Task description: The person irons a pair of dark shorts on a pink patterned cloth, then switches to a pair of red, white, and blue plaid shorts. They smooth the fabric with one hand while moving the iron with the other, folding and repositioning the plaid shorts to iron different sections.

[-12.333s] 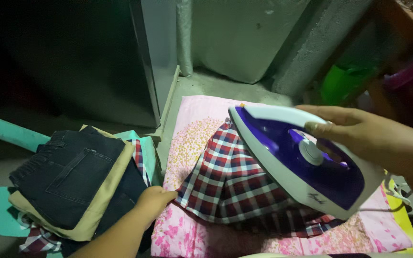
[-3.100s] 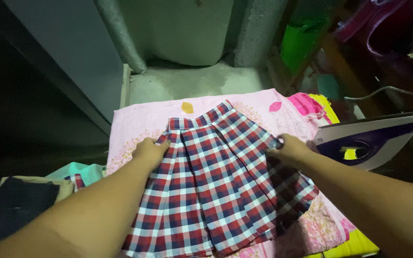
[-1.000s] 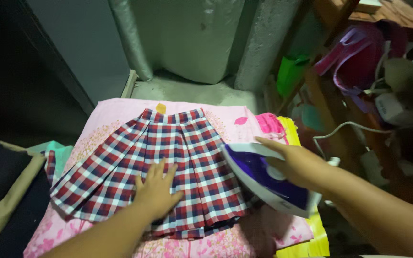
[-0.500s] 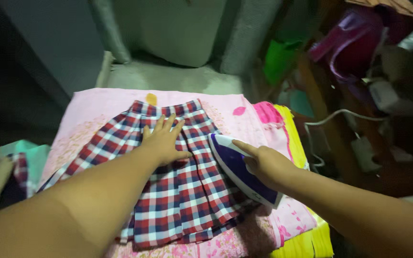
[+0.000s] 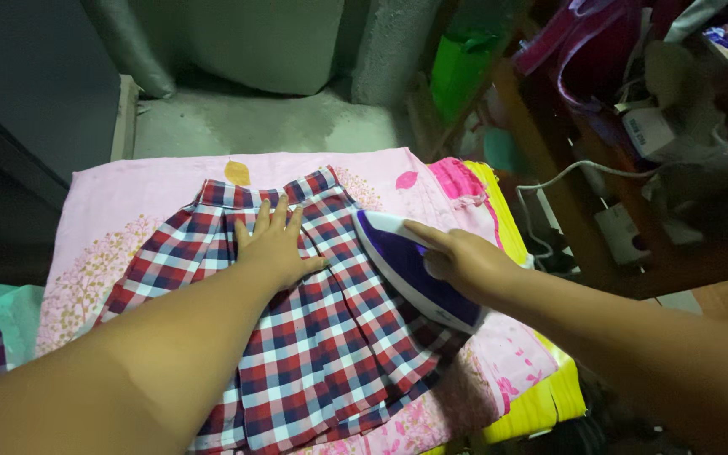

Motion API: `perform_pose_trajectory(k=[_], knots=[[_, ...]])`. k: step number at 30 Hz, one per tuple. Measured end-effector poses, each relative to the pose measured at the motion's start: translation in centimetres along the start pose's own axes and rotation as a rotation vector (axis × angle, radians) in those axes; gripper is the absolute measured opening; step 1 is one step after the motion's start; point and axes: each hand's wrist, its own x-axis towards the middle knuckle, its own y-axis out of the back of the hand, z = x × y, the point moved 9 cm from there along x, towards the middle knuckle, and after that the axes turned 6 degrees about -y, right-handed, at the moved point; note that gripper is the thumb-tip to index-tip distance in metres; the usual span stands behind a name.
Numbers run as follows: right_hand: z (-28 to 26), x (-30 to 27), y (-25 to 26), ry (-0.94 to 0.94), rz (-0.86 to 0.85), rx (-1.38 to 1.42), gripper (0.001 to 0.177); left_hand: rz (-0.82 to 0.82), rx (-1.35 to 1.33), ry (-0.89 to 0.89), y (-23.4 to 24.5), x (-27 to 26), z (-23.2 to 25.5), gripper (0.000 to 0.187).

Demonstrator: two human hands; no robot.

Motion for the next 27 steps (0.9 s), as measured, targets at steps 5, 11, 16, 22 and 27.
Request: perform_pose_trajectory(k=[5,11,16,22,27], knots=[[-1.1,2.0,0.5,0.050,0.024,0.013,0.064,-0.059,-0.017,-0.007,0.3,-0.1,-0.1,0.108],[-1.5,4.0,0.0,-0.019,-0.051,0.036,0.066,-0.082,-0.013,-0.018,0.7,-0.2,-0.2,0.106],[2.7,-2.1,-0.3,-0.069,-0.076,0.005,0.067,-0.100,-0.026,-0.002,0.9,-0.4,-0.3,0.102],[5.8,-6.2,2.0,-0.244,-0.199,0.118,0.071,-0.081,-0.030,0.007,1.0,-0.7,-0.1,0.098],[3.9,-5.2,5.2,-0.288,-0.203,-0.001,0.068,0.224,-0.131,0.110,0.9,-4.0,-1.7,0.074]])
